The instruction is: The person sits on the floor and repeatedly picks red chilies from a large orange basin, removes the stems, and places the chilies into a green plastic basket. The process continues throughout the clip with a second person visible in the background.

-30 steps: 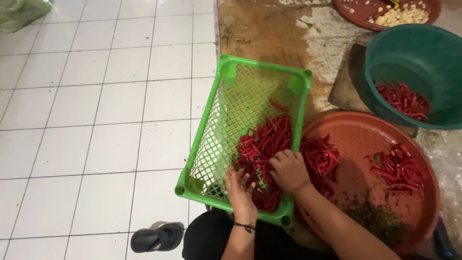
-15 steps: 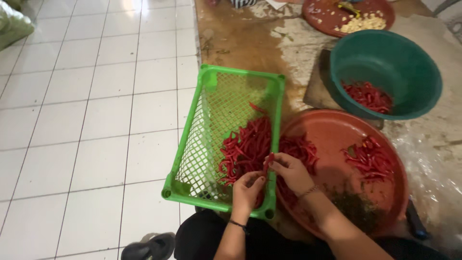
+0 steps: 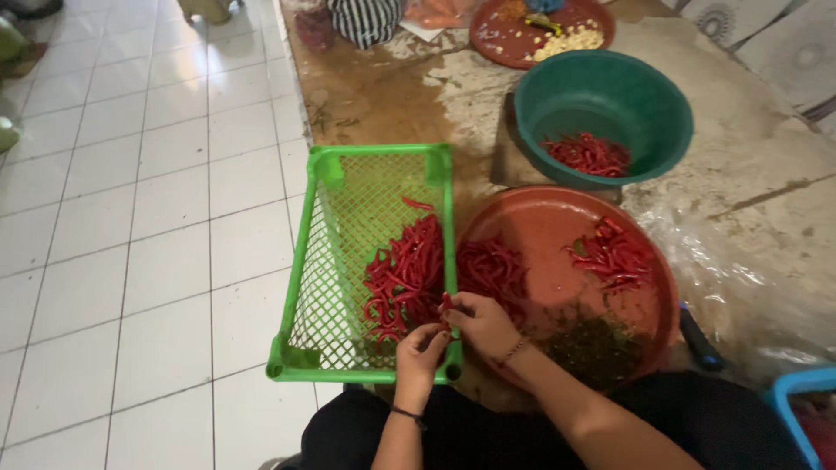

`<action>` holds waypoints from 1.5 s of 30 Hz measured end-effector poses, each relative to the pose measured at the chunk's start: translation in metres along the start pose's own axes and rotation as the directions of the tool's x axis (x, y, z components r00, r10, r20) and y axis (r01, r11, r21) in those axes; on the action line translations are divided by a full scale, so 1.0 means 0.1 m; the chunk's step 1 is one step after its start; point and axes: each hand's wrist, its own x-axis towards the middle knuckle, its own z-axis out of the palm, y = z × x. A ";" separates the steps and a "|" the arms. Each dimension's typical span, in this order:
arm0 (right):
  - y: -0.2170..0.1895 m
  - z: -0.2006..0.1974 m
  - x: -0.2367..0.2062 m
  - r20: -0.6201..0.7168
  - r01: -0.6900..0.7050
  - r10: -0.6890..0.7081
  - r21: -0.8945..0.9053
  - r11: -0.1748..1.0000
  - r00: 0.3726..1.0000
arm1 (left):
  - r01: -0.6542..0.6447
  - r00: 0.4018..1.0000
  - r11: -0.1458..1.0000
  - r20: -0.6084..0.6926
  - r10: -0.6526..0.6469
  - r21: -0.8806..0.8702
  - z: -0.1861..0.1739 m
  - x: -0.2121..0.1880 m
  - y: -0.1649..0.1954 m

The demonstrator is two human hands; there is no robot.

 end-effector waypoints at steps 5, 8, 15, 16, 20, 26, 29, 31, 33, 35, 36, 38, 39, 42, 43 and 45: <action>-0.05 0.00 -0.16 0.024 0.023 -0.023 -0.003 1.000 0.999 | -0.105 0.994 0.988 0.038 0.102 0.112 0.02 -0.02 0.01; -0.11 -0.05 -0.29 0.054 -0.028 0.035 -0.110 0.994 0.998 | -0.100 0.995 0.979 0.046 0.094 0.178 0.05 -0.05 0.01; -0.07 -0.47 -0.33 -0.170 -0.242 0.294 0.273 0.931 0.940 | -0.119 0.992 0.957 -0.001 0.124 0.263 0.09 -0.07 -0.03; -0.05 -0.64 -0.31 -0.240 -0.285 0.340 0.235 0.929 0.909 | -0.081 0.996 0.978 -0.031 0.089 0.194 0.07 -0.05 -0.03; -0.08 -1.40 -0.26 -0.392 -0.261 0.432 0.419 0.870 0.812 | -0.022 0.992 0.996 -0.121 0.033 0.090 -0.01 0.05 -0.06; -0.12 -1.96 -0.26 -0.650 -0.139 0.501 0.525 0.840 0.571 | -0.096 0.990 0.974 -0.081 0.114 0.206 0.00 0.03 -0.18; 0.06 -1.75 -0.29 -0.706 -0.187 0.115 -0.025 0.982 0.698 | -0.081 0.994 0.956 -0.052 0.100 0.283 0.05 0.02 -0.25; 0.17 -1.55 -0.36 -0.517 -0.192 -0.021 -0.355 0.915 0.856 | -0.068 0.996 0.951 -0.042 0.085 0.302 0.06 -0.01 -0.29; 0.26 -1.28 -0.42 -0.315 -0.159 -0.012 -0.511 0.845 0.949 | -0.083 0.995 0.954 -0.025 0.095 0.289 0.07 -0.01 -0.32; 0.28 -1.09 -0.42 -0.225 -0.149 -0.001 -0.646 0.748 0.974 | -0.067 0.996 0.947 -0.032 0.081 0.314 0.06 -0.01 -0.35; 0.29 -1.01 -0.41 -0.222 -0.193 0.045 -0.708 0.680 0.974 | -0.059 0.997 0.943 -0.035 0.074 0.327 0.04 -0.02 -0.37; 0.30 -0.90 -0.37 -0.216 -0.244 0.117 -0.790 0.562 0.969 | -0.058 0.997 0.948 -0.032 0.072 0.313 0.03 0.00 -0.40; 0.31 -0.86 -0.36 -0.211 -0.255 0.145 -0.816 0.519 0.967 | -0.055 0.997 0.951 -0.032 0.068 0.304 0.02 -0.01 -0.43; 0.39 -0.81 -0.33 -0.196 -0.224 0.109 -0.844 0.487 0.975 | -0.045 0.997 0.964 -0.042 0.058 0.263 0.00 0.00 -0.48; 0.42 -0.81 -0.34 -0.191 -0.204 0.076 -0.846 0.492 0.979 | -0.048 0.997 0.966 -0.042 0.060 0.255 0.00 0.00 -0.49; 0.47 -0.82 -0.38 -0.204 -0.166 -0.006 -0.816 0.554 0.979 | -0.056 0.997 0.970 -0.038 0.067 0.238 0.00 0.01 -0.50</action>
